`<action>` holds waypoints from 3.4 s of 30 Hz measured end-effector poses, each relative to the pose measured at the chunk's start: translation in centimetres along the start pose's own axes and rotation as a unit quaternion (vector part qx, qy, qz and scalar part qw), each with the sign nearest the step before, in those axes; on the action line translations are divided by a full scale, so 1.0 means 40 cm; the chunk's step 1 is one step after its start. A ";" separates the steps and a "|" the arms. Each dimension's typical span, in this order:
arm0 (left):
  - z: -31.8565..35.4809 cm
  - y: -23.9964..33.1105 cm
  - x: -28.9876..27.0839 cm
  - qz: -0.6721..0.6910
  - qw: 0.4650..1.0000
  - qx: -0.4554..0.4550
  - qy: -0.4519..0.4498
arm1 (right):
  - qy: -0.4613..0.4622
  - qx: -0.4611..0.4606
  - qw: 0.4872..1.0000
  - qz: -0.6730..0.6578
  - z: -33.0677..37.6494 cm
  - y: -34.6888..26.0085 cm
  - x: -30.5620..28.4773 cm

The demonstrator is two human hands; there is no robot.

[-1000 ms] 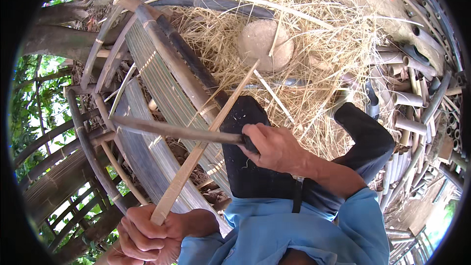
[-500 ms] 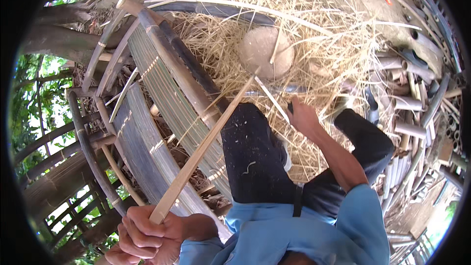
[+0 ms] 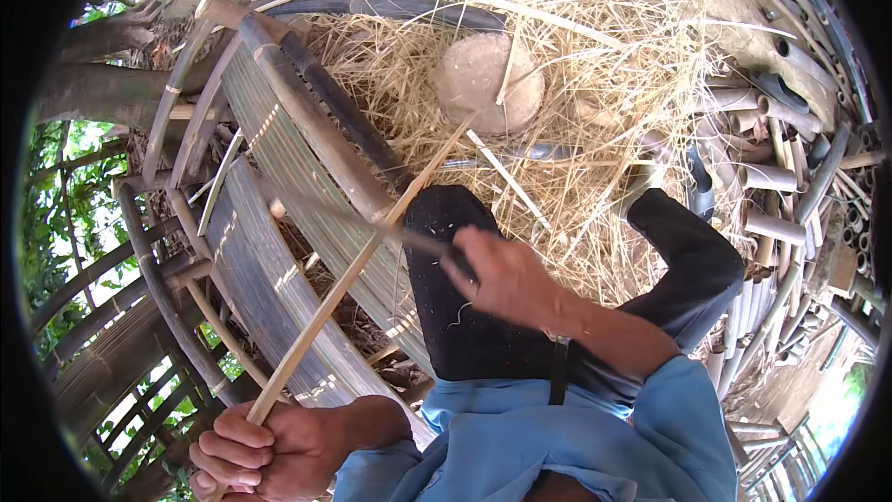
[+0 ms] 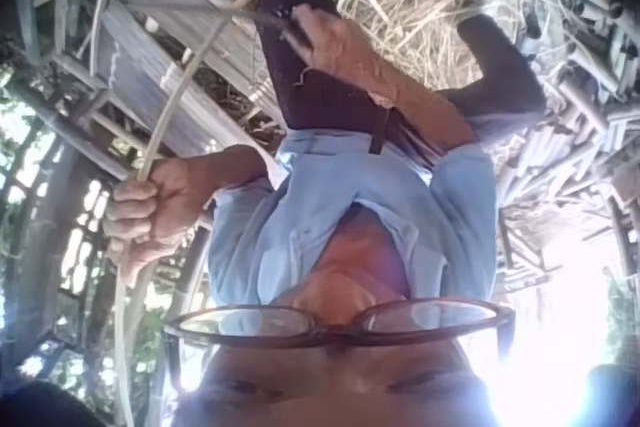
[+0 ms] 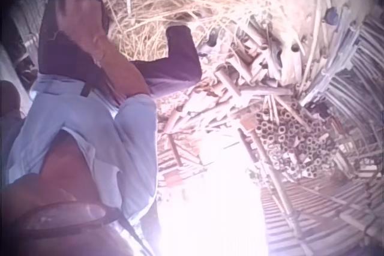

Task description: The person shaves a long bamboo strip using a knife, drawing the tool toward them to thin the material.

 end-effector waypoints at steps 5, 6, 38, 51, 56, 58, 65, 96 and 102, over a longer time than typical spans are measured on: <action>-0.017 -0.005 -0.026 -0.015 0.999 -0.013 0.034 | -0.034 0.218 0.975 -0.020 -0.001 0.406 0.003; -0.019 -0.011 -0.025 -0.012 0.999 -0.016 0.034 | -0.025 0.246 0.969 0.004 0.024 0.491 -0.002; 0.003 -0.032 -0.010 -0.064 0.998 0.019 0.020 | -0.078 -0.063 0.993 -0.061 -0.013 -0.188 -0.007; -0.043 -0.058 -0.037 -0.118 0.990 0.010 0.072 | -0.015 0.283 0.956 0.082 0.099 0.611 -0.060; -0.059 -0.059 -0.053 -0.182 0.978 0.019 0.103 | -0.021 0.227 0.972 0.055 0.107 0.596 -0.014; -0.065 -0.070 -0.048 -0.205 0.973 0.029 0.104 | -0.009 0.183 0.982 0.046 0.125 0.622 -0.012; 0.018 -0.225 0.048 -0.140 0.987 -0.077 0.027 | 0.034 0.343 0.936 0.074 0.133 0.665 -0.088; -0.106 -0.154 0.147 0.150 0.984 -0.074 -0.066 | 0.199 0.187 0.961 0.036 0.093 0.655 -0.259; -0.082 -0.179 0.225 0.185 0.978 -0.077 -0.066 | 0.132 0.186 0.973 0.021 0.004 0.675 -0.230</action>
Point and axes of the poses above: each hand's wrist, its own z-axis away from the middle knuckle, its own x-axis out of the palm, y = z × x, the point moved 4 cm from there along -z, towards the middle knuckle, and after that the axes turned 15 degrees about -z, right-handed, at the moved point
